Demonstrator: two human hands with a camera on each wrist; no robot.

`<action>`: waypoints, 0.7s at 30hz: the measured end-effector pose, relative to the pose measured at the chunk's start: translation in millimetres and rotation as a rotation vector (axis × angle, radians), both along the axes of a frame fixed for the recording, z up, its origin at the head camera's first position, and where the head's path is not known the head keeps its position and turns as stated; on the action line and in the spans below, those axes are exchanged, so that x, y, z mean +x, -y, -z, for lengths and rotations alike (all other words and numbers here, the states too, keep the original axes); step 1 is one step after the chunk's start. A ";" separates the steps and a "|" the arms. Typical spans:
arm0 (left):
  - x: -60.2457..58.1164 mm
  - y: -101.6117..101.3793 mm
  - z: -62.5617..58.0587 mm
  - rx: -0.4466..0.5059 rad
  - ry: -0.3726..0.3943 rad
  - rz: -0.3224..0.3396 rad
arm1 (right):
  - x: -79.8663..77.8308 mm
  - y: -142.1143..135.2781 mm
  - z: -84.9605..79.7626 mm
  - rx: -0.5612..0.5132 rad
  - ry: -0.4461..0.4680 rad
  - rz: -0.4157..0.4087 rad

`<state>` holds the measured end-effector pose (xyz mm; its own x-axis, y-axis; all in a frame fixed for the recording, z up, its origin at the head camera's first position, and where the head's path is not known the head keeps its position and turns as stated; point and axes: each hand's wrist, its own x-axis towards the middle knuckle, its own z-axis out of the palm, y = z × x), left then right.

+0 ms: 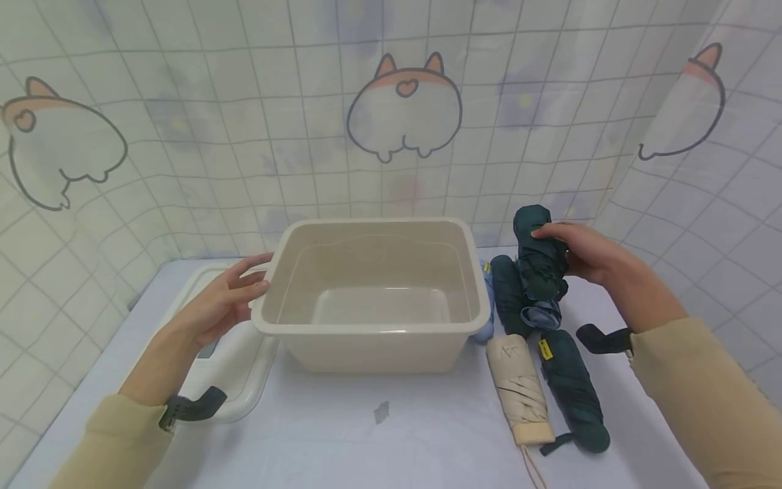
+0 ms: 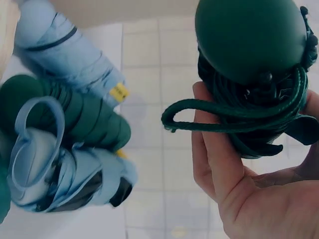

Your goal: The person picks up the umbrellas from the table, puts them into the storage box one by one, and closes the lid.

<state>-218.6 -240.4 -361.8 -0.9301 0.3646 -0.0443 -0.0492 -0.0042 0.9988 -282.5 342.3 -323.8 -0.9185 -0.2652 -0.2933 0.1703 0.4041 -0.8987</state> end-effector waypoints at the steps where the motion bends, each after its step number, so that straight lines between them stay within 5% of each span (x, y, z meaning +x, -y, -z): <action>1: 0.1 -0.2 -0.2 -0.002 0.000 0.000 | 0.5 3.1 -2.8 -0.001 -0.007 -0.004; 21: -2.8 -6.1 0.7 0.000 0.000 0.009 | 5.6 76.0 -51.5 -0.047 -0.065 -0.048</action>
